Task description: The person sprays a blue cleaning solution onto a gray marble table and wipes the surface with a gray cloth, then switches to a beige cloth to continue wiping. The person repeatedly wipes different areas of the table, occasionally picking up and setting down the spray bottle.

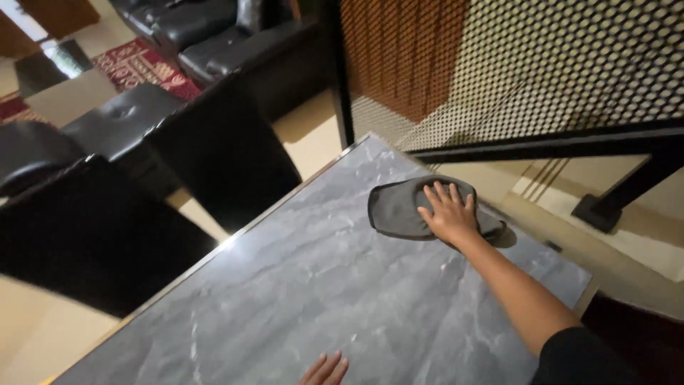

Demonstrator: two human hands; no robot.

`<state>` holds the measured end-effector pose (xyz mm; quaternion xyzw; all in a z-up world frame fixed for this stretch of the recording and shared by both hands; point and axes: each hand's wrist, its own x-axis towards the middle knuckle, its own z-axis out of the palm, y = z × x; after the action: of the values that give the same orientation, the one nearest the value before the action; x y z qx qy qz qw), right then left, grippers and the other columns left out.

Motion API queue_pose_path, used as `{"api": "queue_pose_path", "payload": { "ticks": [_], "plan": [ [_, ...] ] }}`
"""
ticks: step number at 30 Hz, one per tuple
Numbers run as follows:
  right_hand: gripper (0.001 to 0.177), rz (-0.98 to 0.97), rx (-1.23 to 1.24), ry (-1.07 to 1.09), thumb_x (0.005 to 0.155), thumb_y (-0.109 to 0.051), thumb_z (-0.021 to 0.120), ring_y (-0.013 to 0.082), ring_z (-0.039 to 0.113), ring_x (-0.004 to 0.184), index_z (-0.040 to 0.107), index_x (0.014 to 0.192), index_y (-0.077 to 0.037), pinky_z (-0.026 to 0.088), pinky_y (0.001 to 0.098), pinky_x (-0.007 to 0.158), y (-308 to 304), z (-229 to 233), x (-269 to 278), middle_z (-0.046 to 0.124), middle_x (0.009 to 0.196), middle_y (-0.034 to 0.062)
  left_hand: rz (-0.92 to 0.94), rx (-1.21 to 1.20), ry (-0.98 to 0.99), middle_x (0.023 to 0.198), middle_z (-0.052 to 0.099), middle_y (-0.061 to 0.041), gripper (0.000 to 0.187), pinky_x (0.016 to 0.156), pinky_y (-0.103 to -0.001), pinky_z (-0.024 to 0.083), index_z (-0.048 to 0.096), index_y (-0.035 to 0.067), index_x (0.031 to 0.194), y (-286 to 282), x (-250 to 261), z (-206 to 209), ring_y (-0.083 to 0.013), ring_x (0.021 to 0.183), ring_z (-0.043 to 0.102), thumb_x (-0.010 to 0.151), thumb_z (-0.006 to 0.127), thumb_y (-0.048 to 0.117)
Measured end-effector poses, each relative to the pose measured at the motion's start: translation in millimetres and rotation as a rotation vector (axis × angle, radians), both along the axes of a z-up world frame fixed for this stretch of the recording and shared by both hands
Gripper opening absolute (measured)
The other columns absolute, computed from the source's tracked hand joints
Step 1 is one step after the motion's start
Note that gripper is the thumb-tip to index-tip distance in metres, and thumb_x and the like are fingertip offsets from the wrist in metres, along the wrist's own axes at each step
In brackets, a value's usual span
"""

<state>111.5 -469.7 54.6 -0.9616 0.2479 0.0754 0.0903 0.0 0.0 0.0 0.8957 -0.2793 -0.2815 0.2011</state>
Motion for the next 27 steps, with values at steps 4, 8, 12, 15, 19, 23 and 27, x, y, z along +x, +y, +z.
{"api": "queue_pose_path", "payload": {
  "ticks": [4, 8, 12, 15, 19, 23, 27],
  "plan": [
    [0.07, 0.197, -0.114, -0.166, 0.096, -0.064, 0.038, 0.0341, 0.023, 0.155, 0.03, 0.159, -0.034, 0.02, 0.0719, 0.115, 58.2, -39.9, -14.2, 0.026, 0.169, -0.003, -0.224, -0.209, 0.019, 0.167, 0.021, 0.006, 0.064, 0.128, -0.051, 0.022, 0.031, 0.03, 0.16, 28.2, 5.4, -25.8, -0.0258, 0.155, 0.009, 0.104, 0.052, 0.054],
    [0.068, 0.524, -0.088, -0.217, 0.099, -0.061, 0.041, 0.0338, 0.023, 0.154, 0.03, 0.16, -0.034, 0.018, 0.0654, 0.116, 133.6, -34.4, -27.0, 0.027, 0.168, -0.0025, -0.044, -0.359, -0.068, 0.162, 0.04, 0.004, 0.057, 0.111, -0.055, 0.042, 0.045, 0.032, 0.154, 22.6, -16.5, 7.3, -0.0309, 0.151, 0.028, 0.101, 0.065, 0.036],
    [0.067, 0.658, -0.092, -0.328, 0.098, -0.06, 0.046, 0.033, 0.028, 0.153, 0.034, 0.159, -0.035, 0.018, 0.0668, 0.116, 159.4, -59.0, -8.9, 0.031, 0.167, -0.0021, -0.036, -0.545, -0.497, 0.143, 0.062, -0.015, 0.049, 0.105, -0.051, 0.048, 0.062, 0.011, 0.14, 28.8, -37.6, 58.7, -0.0387, 0.134, 0.055, 0.097, 0.072, 0.03],
    [0.068, 0.587, -0.117, -0.405, 0.093, -0.066, 0.047, 0.0329, 0.035, 0.15, 0.041, 0.155, -0.037, 0.023, 0.071, 0.113, 157.3, -61.4, 21.2, 0.038, 0.164, -0.0023, 0.013, -0.509, -0.395, 0.151, 0.055, -0.013, 0.055, 0.108, -0.053, 0.045, 0.054, 0.012, 0.147, 40.4, -48.7, 86.5, -0.0375, 0.14, 0.048, 0.096, 0.073, 0.022],
    [0.074, 0.334, 0.046, -0.142, 0.097, -0.065, 0.034, 0.0314, 0.013, 0.158, 0.029, 0.161, -0.031, 0.009, 0.0674, 0.12, 183.2, -17.8, 53.0, 0.019, 0.172, -0.002, 0.075, -0.504, -0.464, 0.145, 0.061, -0.014, 0.048, 0.107, -0.051, 0.045, 0.059, 0.009, 0.142, 56.2, -64.0, 110.6, -0.0378, 0.137, 0.052, 0.097, 0.07, 0.022],
    [0.07, 0.431, 0.02, -0.181, 0.097, -0.06, 0.039, 0.0362, 0.019, 0.155, 0.033, 0.16, -0.029, 0.016, 0.0707, 0.117, 231.6, -22.3, 64.8, 0.025, 0.17, -0.0012, 0.119, -0.482, -0.553, 0.145, 0.06, -0.015, 0.047, 0.112, -0.047, 0.041, 0.061, 0.007, 0.139, 65.6, -64.4, 97.6, -0.0383, 0.134, 0.054, 0.096, 0.07, 0.022],
    [0.068, 0.606, -0.011, -0.271, 0.098, -0.057, 0.041, 0.0378, 0.025, 0.154, 0.034, 0.159, -0.028, 0.016, 0.0716, 0.116, 282.3, -43.1, 14.1, 0.03, 0.168, 0.0036, 0.198, -0.405, -0.618, 0.147, 0.057, -0.019, 0.05, 0.115, -0.048, 0.036, 0.058, 0.007, 0.141, 69.0, -55.1, 80.3, -0.0392, 0.138, 0.05, 0.095, 0.069, 0.025]
  ]
}}
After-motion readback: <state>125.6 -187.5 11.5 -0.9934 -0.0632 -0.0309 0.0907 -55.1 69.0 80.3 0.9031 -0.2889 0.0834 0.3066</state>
